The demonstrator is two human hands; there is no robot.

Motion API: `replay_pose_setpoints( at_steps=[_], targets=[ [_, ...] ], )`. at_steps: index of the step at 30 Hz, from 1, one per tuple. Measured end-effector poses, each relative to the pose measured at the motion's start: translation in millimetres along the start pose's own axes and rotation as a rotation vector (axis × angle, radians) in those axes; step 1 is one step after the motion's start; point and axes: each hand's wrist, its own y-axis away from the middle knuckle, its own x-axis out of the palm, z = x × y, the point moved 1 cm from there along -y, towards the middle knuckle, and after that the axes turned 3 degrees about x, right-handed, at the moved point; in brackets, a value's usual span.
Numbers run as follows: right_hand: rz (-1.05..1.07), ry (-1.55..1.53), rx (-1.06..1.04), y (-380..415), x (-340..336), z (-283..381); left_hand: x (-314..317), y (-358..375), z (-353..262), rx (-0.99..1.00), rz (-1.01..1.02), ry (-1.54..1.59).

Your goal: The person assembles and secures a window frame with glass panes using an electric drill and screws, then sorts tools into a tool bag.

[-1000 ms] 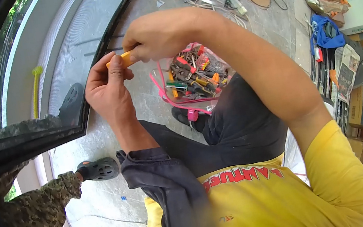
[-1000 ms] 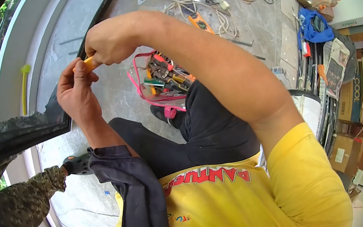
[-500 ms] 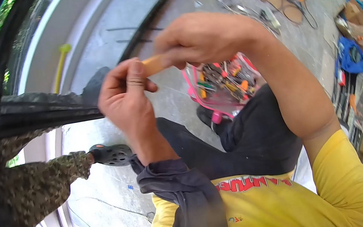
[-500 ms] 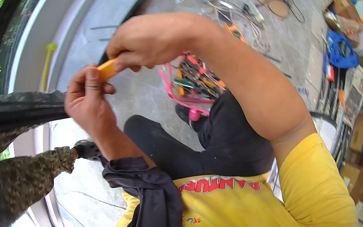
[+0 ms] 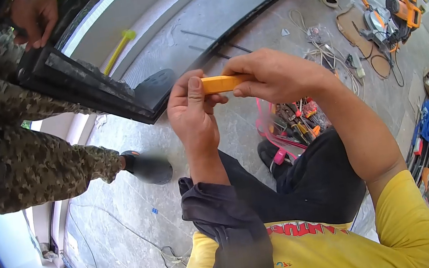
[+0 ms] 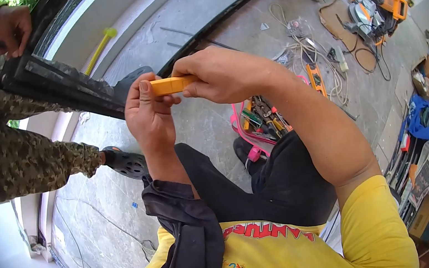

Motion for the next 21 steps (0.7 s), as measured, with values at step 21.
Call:
replay_pose_setpoints(
  at_steps=[21],
  targets=[
    [0.151, -0.685, 0.226, -11, 57, 28, -3, 4, -5, 0.203, 0.121, -0.102]
  ],
)
